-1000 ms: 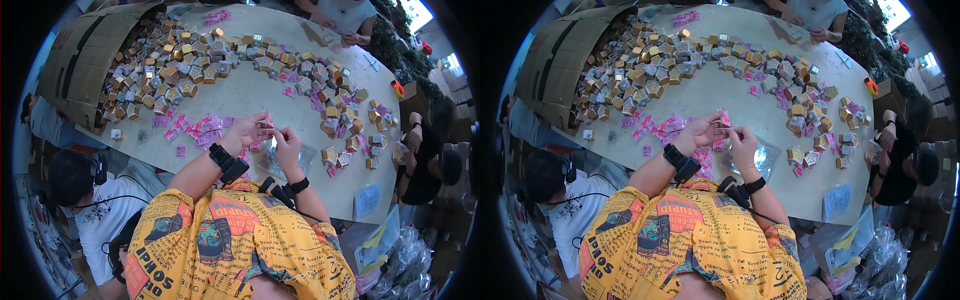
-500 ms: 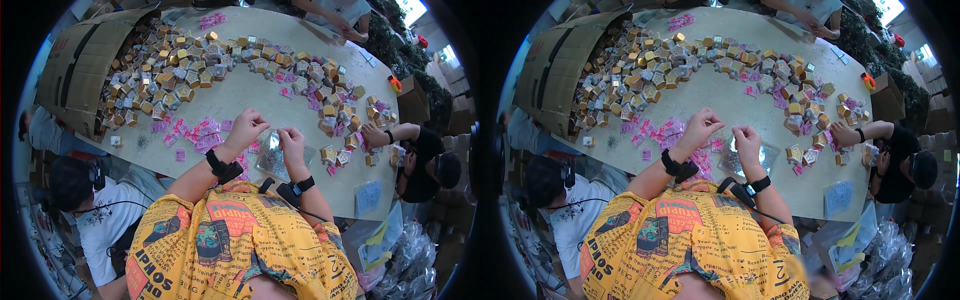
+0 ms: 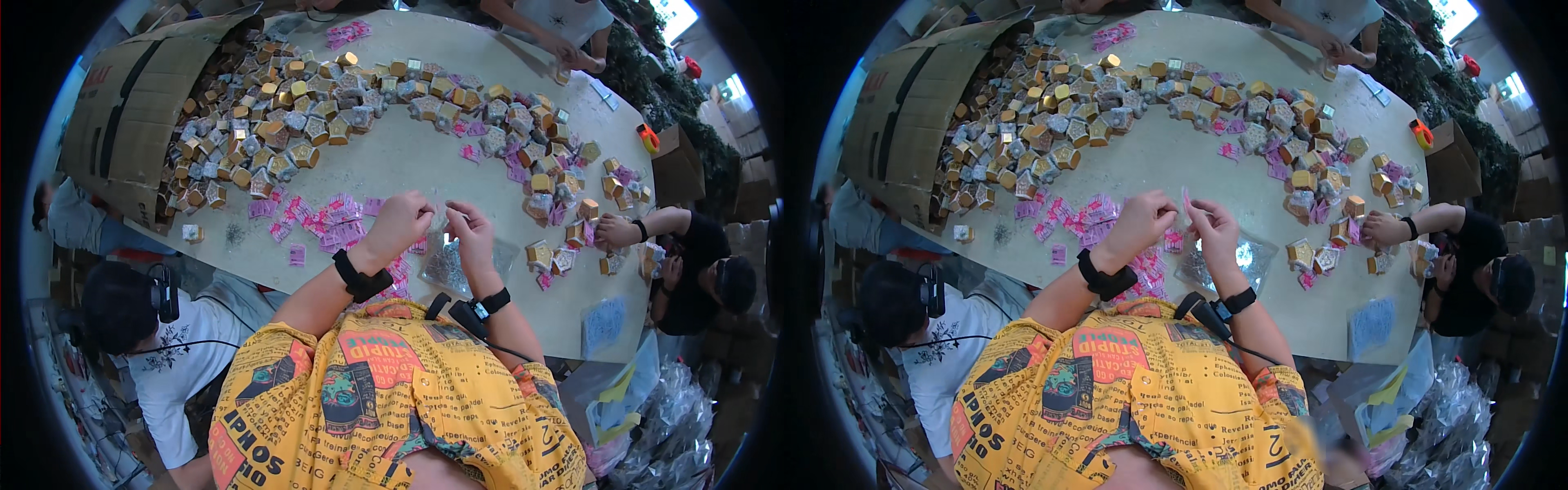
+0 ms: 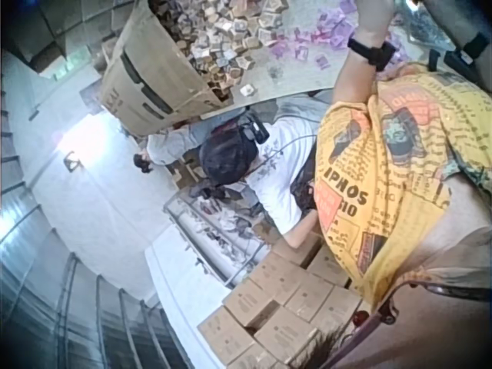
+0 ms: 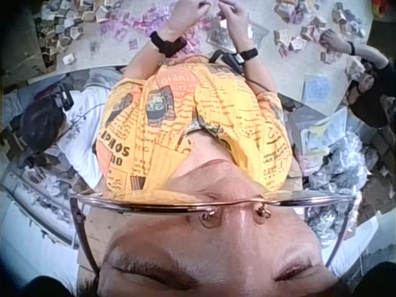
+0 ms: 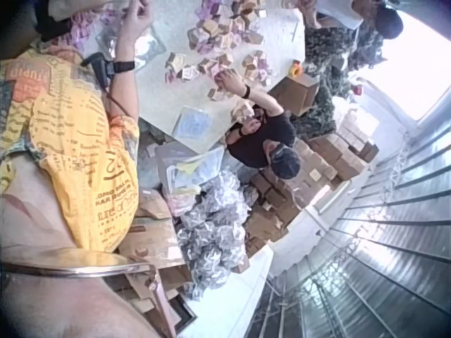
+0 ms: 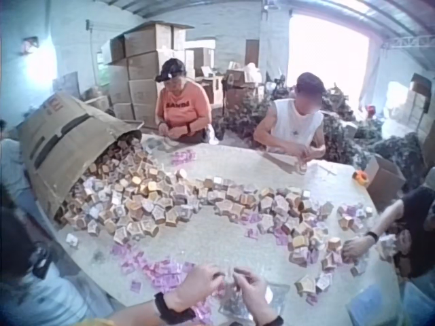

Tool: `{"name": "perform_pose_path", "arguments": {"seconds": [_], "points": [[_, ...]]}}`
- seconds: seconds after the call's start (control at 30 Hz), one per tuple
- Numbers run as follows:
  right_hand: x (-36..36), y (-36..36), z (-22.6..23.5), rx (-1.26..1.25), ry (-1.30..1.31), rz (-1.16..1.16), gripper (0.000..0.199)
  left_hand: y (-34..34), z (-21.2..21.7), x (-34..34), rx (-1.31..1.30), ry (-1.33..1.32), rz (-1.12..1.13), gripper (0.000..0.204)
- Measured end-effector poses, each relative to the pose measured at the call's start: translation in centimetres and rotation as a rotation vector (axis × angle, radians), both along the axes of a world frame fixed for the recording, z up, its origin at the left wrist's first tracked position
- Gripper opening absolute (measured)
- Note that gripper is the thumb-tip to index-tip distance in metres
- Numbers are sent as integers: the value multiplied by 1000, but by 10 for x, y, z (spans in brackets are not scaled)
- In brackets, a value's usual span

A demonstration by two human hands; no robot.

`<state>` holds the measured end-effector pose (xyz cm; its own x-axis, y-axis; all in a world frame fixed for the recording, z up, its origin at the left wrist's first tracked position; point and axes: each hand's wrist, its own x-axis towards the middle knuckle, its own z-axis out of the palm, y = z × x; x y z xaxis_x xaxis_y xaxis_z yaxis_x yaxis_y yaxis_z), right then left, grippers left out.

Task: The person wraps small, gold-colored, cube-shaped items in clear plastic bags. They pick up a cube, place it into a bag, and then seal the bag. The person repeats this process continuously, placing the finished wrapped items on the table.

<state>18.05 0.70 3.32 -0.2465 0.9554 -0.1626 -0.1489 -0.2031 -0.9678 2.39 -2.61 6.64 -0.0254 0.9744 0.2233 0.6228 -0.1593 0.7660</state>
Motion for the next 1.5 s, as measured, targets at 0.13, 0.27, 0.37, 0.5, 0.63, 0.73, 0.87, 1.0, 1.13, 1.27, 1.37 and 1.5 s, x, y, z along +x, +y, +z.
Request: {"name": "perform_pose_path", "arguments": {"seconds": [0.13,0.27,0.37,0.5,0.63,0.73,0.87,1.0,1.13,1.27,1.37,1.5], "points": [[-3,1,-7,-73,108,119,17,-1,5,-4,-216,-217,28,14],[0,3,-15,-157,134,142,15,3,-3,-8,38,110,-151,14],[5,7,-13,-203,145,209,12,3,13,-14,235,411,-370,16],[11,17,-16,-252,84,355,10,10,22,-16,332,483,-399,11],[12,23,-11,-307,-55,376,9,18,15,-22,327,593,-444,8],[10,27,2,-266,-53,400,10,26,0,-24,252,511,-439,8],[6,35,-2,223,-429,423,11,42,-21,-33,-50,91,-430,7],[-8,39,13,896,-687,431,10,56,-52,-48,-568,-536,-411,11],[-14,43,5,1025,-761,466,8,62,-72,-52,-820,-801,-382,12],[-16,50,-11,1072,-847,488,8,76,-84,-57,-917,-770,-493,16],[-14,60,-17,982,-828,378,8,115,-93,-78,-578,-292,0,30],[-3,70,-7,815,-788,294,4,163,-78,-130,-167,106,754,62]]}}
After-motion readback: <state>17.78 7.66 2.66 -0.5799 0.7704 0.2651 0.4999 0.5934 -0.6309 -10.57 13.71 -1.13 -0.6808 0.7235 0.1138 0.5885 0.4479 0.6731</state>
